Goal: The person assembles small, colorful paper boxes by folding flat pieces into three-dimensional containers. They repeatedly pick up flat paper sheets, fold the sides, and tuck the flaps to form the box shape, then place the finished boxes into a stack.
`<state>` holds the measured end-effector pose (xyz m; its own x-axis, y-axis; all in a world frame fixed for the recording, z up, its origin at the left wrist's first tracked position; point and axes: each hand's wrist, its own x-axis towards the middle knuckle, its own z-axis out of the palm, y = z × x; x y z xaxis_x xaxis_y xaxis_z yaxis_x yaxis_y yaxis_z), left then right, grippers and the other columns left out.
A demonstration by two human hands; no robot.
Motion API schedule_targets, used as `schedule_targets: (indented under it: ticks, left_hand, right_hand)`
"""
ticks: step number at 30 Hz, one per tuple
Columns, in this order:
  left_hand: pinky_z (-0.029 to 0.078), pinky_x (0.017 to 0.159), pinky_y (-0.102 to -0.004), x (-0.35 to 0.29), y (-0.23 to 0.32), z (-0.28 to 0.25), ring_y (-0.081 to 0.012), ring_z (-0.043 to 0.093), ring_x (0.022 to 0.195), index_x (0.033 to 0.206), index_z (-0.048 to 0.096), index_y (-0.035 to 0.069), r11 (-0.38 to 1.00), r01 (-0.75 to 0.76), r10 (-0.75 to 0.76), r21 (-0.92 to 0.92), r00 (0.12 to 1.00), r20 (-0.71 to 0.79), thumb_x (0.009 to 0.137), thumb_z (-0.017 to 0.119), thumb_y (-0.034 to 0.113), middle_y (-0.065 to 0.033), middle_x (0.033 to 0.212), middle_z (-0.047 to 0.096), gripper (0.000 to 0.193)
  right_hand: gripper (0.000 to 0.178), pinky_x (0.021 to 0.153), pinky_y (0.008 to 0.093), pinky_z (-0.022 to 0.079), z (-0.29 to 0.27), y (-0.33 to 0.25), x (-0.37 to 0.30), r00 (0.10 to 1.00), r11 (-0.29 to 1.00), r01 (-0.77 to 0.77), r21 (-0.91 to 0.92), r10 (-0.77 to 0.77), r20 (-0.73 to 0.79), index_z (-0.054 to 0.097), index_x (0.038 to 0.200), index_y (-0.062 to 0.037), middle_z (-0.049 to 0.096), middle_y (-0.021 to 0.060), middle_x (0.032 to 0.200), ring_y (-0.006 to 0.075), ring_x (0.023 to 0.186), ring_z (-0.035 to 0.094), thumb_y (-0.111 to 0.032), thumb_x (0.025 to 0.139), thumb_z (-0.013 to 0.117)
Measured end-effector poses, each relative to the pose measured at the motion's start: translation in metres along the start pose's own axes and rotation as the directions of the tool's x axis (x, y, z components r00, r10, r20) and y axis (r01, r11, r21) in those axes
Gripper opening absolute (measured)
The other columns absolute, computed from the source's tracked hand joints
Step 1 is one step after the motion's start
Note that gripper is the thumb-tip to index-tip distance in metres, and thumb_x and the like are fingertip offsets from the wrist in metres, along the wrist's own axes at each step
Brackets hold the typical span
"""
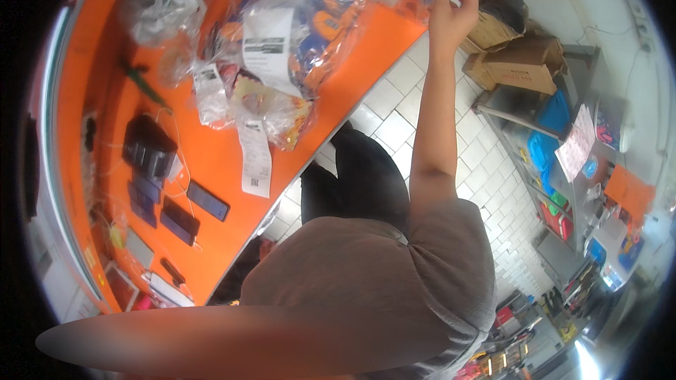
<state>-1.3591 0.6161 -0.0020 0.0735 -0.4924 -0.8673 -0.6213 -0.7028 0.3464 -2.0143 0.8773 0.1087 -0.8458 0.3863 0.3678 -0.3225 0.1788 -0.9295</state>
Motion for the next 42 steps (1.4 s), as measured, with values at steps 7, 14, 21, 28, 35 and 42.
schedule_targets:
  ticks: [7, 14, 21, 28, 35, 42]
  left_hand:
    - [0.043, 0.080, -0.0344, -0.001, -0.034, 0.012, -0.0208, 0.055, 0.098, 0.126, 0.042, 0.012, 0.940, 0.009, -0.060, 0.340, 0.988, 0.140, 0.088, 0.055, 0.032, -0.0098, 0.112, 0.057, 0.044]
    - [0.045, 0.080, -0.0337, -0.004, -0.020, 0.020, -0.0205, 0.058, 0.094, 0.126, 0.044, 0.012, 0.919, -0.180, 0.102, 0.352, 0.968, 0.229, 0.087, 0.057, 0.031, -0.0107, 0.109, 0.060, 0.046]
    - [0.048, 0.079, -0.0354, 0.022, -0.076, 0.013, -0.0231, 0.062, 0.087, 0.123, 0.052, 0.008, 0.446, -0.694, 0.655, 0.565, 0.683, 0.322, 0.082, 0.063, 0.031, -0.0140, 0.097, 0.065, 0.048]
    - [0.051, 0.071, -0.0369, 0.033, -0.187, 0.013, -0.0250, 0.065, 0.078, 0.118, 0.055, 0.002, 0.993, -0.114, 0.105, -0.020, 0.960, -0.259, 0.072, 0.074, 0.033, -0.0170, 0.084, 0.067, 0.058]
    - [0.052, 0.073, -0.0382, -0.014, -0.285, 0.016, -0.0247, 0.063, 0.081, 0.114, 0.058, 0.004, 0.971, 0.216, -0.198, 0.104, 0.966, -0.166, 0.078, 0.068, 0.031, -0.0141, 0.095, 0.066, 0.046]
    - [0.049, 0.079, -0.0415, 0.035, -0.229, -0.016, -0.0275, 0.061, 0.090, 0.112, 0.061, 0.006, 0.751, 0.097, -0.138, 0.653, 0.990, 0.012, 0.082, 0.062, 0.030, -0.0135, 0.100, 0.064, 0.039]
  right_hand:
    - [0.052, 0.102, 0.0388, 0.034, -0.004, 0.036, 0.065, 0.961, 0.816, 0.273, -0.510, -0.211, 0.177, 0.053, 0.120, -0.0043, 0.045, 0.0228, 0.131, 0.0341, 0.122, 0.043, -0.020, 0.074, 0.070]
    - [0.055, 0.089, 0.0382, 0.043, 0.027, 0.108, 0.116, 0.692, 0.614, 0.694, -0.376, -0.421, 0.586, 0.060, 0.112, 0.0004, 0.051, 0.0198, 0.125, 0.0324, 0.106, 0.055, -0.044, 0.080, 0.064]
    - [0.037, 0.074, 0.0429, 0.048, 0.030, 0.139, 0.123, 0.829, 0.581, 0.534, -0.614, -0.215, 0.517, 0.062, 0.116, -0.0076, 0.064, 0.0176, 0.105, 0.0314, 0.087, 0.063, -0.031, 0.093, 0.046]
    - [0.042, 0.064, 0.0408, 0.050, -0.018, 0.046, 0.085, 0.988, 0.755, 0.149, -0.639, -0.135, 0.071, 0.068, 0.101, -0.0031, 0.067, 0.0182, 0.092, 0.0323, 0.072, 0.064, -0.041, 0.087, 0.057]
    - [0.040, 0.061, 0.0407, 0.049, -0.045, -0.029, 0.024, 0.858, 0.725, 0.473, -0.502, -0.508, 0.074, 0.069, 0.095, -0.0022, 0.067, 0.0179, 0.085, 0.0326, 0.069, 0.063, -0.040, 0.086, 0.059]
    - [0.037, 0.060, 0.0410, 0.049, -0.076, -0.088, -0.025, 0.709, 0.542, 0.648, -0.535, -0.686, 0.164, 0.069, 0.093, -0.0022, 0.066, 0.0181, 0.081, 0.0332, 0.068, 0.063, -0.038, 0.087, 0.059]
